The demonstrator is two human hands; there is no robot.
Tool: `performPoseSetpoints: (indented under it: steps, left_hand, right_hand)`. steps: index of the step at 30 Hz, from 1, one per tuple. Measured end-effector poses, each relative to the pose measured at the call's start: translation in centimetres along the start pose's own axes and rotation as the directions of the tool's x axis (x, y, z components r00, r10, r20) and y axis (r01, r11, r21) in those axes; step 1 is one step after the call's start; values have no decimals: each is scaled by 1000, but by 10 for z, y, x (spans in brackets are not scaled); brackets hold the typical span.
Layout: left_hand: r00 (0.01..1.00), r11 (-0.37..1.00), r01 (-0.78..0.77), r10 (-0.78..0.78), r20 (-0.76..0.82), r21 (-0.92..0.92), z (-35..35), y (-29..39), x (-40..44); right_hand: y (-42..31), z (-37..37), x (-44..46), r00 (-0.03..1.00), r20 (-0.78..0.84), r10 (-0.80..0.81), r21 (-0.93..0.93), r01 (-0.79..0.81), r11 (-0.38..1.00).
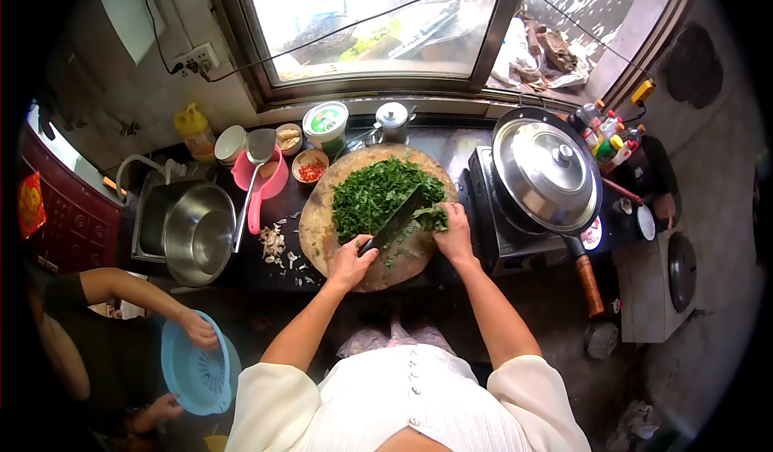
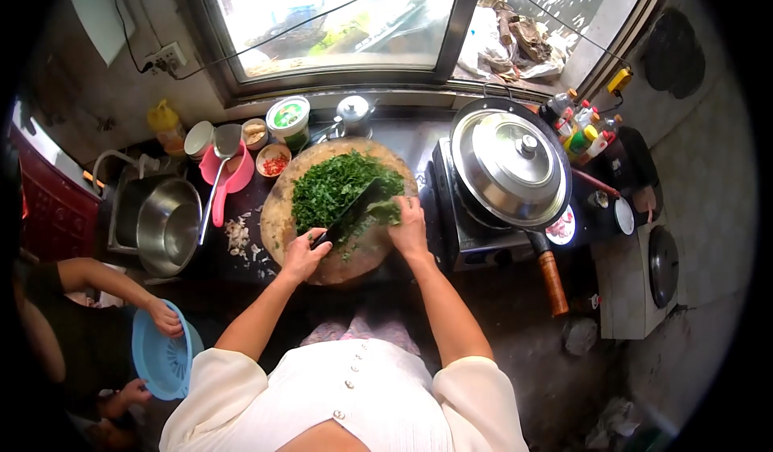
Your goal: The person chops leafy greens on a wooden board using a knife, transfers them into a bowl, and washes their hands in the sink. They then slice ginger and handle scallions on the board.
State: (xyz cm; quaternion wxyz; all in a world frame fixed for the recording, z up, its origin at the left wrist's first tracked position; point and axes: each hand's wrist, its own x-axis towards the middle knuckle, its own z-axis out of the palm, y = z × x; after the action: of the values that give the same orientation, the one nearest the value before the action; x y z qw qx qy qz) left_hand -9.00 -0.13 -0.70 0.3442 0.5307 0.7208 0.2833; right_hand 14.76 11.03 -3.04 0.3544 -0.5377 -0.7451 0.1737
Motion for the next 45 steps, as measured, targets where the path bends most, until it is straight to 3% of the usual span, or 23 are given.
performPoseSetpoints:
  steps: [2,5,6,15,18,20,22,24,25,28,29,33,37,41,44,45]
  left_hand:
    - [1000,1000,9,-9,-9,-14,4,-3,1]
    - [999,999,45,-44,-14,9,5,2,-2]
    - [999,999,39,-39,-12,-2,6,-1,-1]
    - [999,999,-21,20,-27,-48,11,-4,-8]
    - [1000,999,1,-2,-21,-52,8,6,-15]
    - [1000,996,6,-8,-17,-85,11,2,-17]
    - [1000,992,-9,6,-24,-126,16,-4,-14]
    - [1000,991,-2,1,-10,-136,16,-7,-15]
    - [1000,991,5,-5,5,-132,15,-6,-15]
    - [1000,990,7,-8,-5,-142,13,4,-18]
    - [1000,989,9,-11,-15,-146,11,7,-22]
    - [973,983,-178,169,-157,-44,10,21,-36]
    - [935,952,-267,293,-200,148,17,34,-41]
    - [936,896,-296,341,-86,332,32,37,-34]
    - [945,846,-296,328,5,444,38,46,-32]
    - [950,844,-288,312,22,452,39,49,-31]
  right_hand:
    - [-7,13,-3,997,81,-18,-225,36,974]
    - [-15,35,-12,985,171,-7,-374,71,925]
    - [-28,36,-15,987,151,49,-346,7,938]
    - [-24,48,-23,994,-100,32,-86,-41,995]
    - [-21,45,-28,997,34,-66,-50,68,996]
    - [-22,44,-38,978,30,-208,97,204,974]
    - [-18,37,-29,990,-7,-141,292,137,946]
    - [-6,27,-19,982,176,-71,372,1,928]
    - [-2,21,-14,970,239,-38,307,-39,951]
    - [2,10,-6,976,195,-96,-72,112,991]
    - [9,13,-6,985,146,-90,-59,100,993]
    - [28,26,-6,995,95,20,275,-45,960]
    - [30,22,-2,983,125,137,428,-177,886]
    - [11,17,-5,969,-240,-60,206,111,972]
    - [16,12,-10,995,-17,-95,217,96,972]
    - [17,13,-10,989,-36,-142,184,146,972]
